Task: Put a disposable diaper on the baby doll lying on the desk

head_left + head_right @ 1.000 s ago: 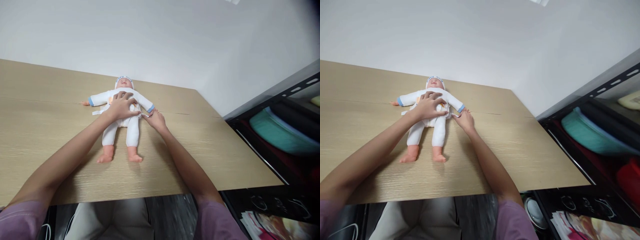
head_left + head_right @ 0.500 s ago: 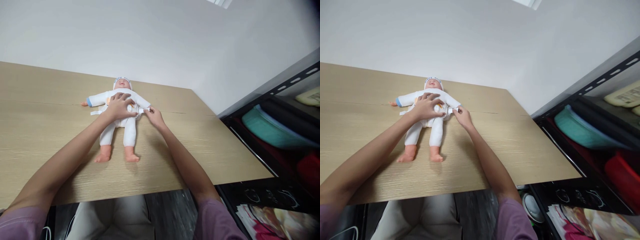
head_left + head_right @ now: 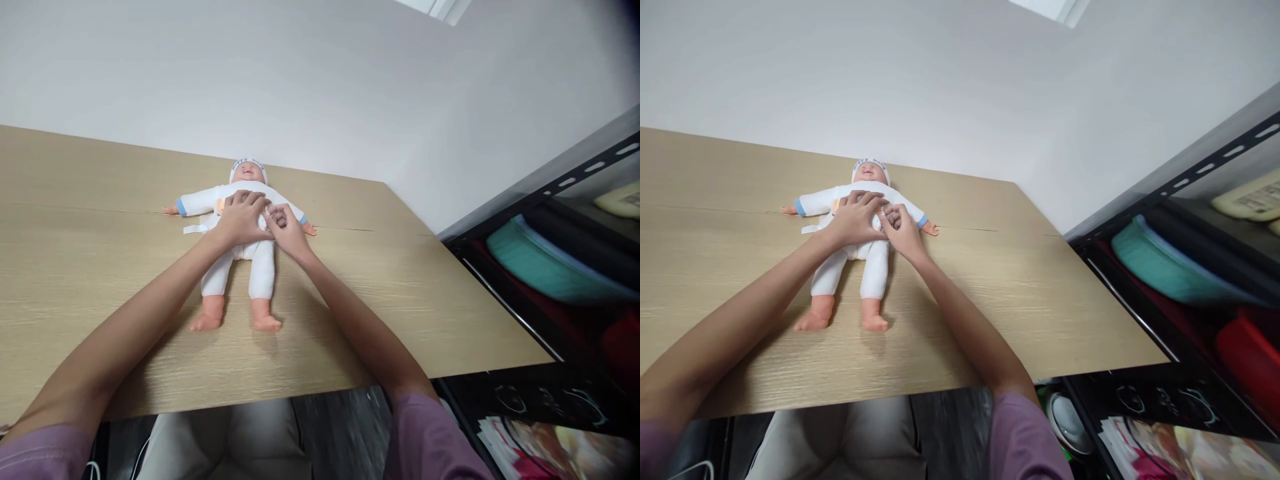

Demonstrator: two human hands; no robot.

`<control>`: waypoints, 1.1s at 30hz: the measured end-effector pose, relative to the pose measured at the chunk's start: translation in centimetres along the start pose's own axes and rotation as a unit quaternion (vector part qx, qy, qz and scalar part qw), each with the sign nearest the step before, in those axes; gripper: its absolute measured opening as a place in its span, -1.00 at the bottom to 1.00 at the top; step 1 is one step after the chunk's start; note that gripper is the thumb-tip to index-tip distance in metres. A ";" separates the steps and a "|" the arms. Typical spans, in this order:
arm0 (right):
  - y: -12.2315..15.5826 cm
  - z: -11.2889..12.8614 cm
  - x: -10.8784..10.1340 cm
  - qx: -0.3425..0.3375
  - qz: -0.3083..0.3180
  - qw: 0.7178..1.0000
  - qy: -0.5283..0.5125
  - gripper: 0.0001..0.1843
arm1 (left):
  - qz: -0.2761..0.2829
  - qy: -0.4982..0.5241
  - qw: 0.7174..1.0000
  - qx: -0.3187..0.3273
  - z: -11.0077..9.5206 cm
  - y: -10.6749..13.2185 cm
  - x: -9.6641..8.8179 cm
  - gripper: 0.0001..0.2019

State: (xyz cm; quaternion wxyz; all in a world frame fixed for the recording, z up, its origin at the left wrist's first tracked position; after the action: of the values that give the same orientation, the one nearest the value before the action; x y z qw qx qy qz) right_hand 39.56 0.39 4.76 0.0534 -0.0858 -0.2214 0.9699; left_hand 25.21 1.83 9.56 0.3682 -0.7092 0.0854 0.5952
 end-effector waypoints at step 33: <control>0.1 9.2 4.3 -0.185 0.047 0.972 0.140 -0.74 | 0.074 -0.018 0.969 -0.233 16.7 10.8 2.2 -0.64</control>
State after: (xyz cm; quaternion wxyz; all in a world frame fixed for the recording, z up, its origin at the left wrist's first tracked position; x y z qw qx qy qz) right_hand 33.59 -2.99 12.23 0.0220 -0.2395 -0.3833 0.8917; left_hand 6.74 5.24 2.73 0.1492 -0.7566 -0.0103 0.6365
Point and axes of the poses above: each hand's wrist, its own y-axis away from the middle knuckle, its own x-axis out of the palm, z = x × y, the point moved 8 cm from there along -y, towards the middle knuckle, and after that the axes turned 14 degrees about -y, right-handed, at the moved point
